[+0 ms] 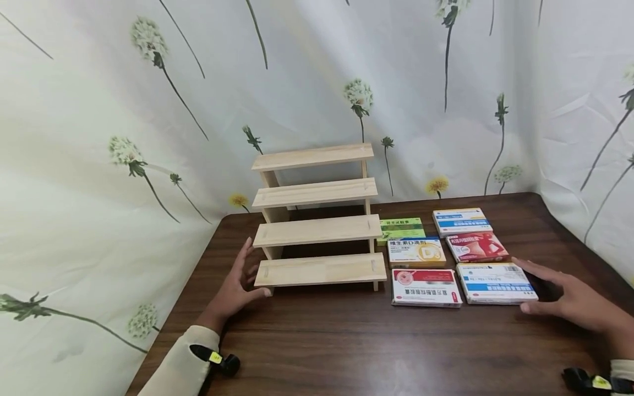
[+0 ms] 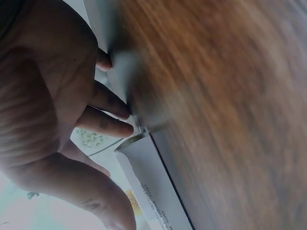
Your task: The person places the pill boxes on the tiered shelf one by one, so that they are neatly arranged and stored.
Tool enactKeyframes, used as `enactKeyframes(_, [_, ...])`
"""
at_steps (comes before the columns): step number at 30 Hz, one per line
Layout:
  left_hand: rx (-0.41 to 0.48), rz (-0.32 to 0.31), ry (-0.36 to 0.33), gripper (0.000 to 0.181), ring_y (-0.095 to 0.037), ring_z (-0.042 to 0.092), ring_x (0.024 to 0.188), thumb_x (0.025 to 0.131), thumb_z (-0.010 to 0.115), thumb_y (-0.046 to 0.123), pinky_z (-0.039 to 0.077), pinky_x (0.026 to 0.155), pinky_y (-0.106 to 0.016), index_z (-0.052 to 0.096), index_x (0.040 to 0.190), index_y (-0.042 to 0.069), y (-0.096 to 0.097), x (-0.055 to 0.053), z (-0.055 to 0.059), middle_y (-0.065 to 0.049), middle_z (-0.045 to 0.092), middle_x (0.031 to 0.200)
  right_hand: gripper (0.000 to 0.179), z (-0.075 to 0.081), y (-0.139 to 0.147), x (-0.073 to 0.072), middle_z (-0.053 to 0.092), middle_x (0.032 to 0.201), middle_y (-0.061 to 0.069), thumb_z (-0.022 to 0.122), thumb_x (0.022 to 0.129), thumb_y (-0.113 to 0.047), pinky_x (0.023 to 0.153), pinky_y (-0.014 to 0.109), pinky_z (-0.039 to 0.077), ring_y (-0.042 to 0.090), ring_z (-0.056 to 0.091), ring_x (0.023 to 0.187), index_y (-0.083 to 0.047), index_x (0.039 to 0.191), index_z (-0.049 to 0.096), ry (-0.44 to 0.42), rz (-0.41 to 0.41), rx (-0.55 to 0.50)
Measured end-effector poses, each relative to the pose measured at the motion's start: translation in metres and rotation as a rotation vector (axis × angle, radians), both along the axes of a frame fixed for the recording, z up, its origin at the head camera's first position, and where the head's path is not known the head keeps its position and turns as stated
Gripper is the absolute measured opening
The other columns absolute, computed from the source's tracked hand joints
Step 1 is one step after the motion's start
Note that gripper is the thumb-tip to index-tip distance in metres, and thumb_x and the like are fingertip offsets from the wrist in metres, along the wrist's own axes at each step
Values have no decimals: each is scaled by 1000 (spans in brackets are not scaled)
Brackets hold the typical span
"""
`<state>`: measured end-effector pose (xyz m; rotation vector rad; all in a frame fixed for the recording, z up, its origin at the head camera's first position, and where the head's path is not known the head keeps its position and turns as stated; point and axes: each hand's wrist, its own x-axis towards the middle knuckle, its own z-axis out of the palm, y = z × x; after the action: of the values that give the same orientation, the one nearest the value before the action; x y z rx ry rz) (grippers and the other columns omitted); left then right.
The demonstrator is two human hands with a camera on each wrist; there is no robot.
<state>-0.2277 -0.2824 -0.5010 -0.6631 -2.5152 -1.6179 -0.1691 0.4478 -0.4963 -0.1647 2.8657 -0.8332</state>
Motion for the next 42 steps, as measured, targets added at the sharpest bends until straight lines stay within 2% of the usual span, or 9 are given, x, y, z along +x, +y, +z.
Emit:
enactKeyframes(3, [-19,7,2,136,-56,51,149,86,95,10,45,113,-75,-2,176,43,-1,0,0,-22,11,182,118,-3,-1,0,17,166,50,90,91,-33,114,90,9,78,10,150,-4,174,12,15,9,-20])
enactKeyframes(7, [-35,27,2,131,-54,56,146,88,93,11,46,113,-73,3,176,42,-2,0,-1,-20,14,182,117,-4,-3,-2,20,166,48,91,89,-32,117,89,6,78,10,151,-4,174,16,38,22,-18])
enactKeyframes(14, [-40,34,-18,123,-54,61,141,91,91,16,47,112,-72,7,176,45,1,2,0,-24,21,179,118,-3,-2,0,22,166,47,93,87,-33,118,89,-3,75,4,154,-5,173,19,19,7,-5])
enactKeyframes(18, [-62,40,8,122,-51,65,137,92,91,16,52,109,-65,5,176,42,2,3,1,-25,17,181,115,-3,-3,0,23,164,48,93,87,-33,120,86,-8,74,5,154,-3,173,23,26,6,6])
enactKeyframes(21, [-84,37,21,122,-49,66,136,93,90,18,56,105,-60,4,176,43,2,3,1,-24,16,182,109,-2,-4,1,26,163,48,92,88,-32,120,87,-5,74,8,154,0,171,29,41,5,20])
enactKeyframes(26, [-120,36,63,123,-49,66,136,94,89,20,55,106,-61,1,176,41,2,2,-1,-27,28,178,100,-4,-3,1,28,162,48,89,92,-34,116,89,5,73,8,154,4,167,35,36,-3,41])
enactKeyframes(30, [-157,28,104,121,-47,67,136,96,88,19,57,107,-54,1,177,36,2,3,-1,-25,39,174,96,-5,-3,0,28,162,48,88,93,-34,119,87,-2,73,8,155,5,165,37,29,-9,44])
enactKeyframes(34, [-154,26,96,120,-47,68,135,97,87,19,59,104,-44,0,177,37,3,5,0,-26,45,169,94,-4,-3,-1,29,160,48,89,92,-34,121,85,-9,73,13,153,6,163,42,47,-12,49])
enactKeyframes(42, [-121,23,49,119,-52,62,140,97,87,20,57,105,-56,1,177,40,4,4,0,-30,42,170,94,-5,-3,-1,26,160,50,86,94,-36,119,85,-10,73,6,154,7,163,39,11,-12,56])
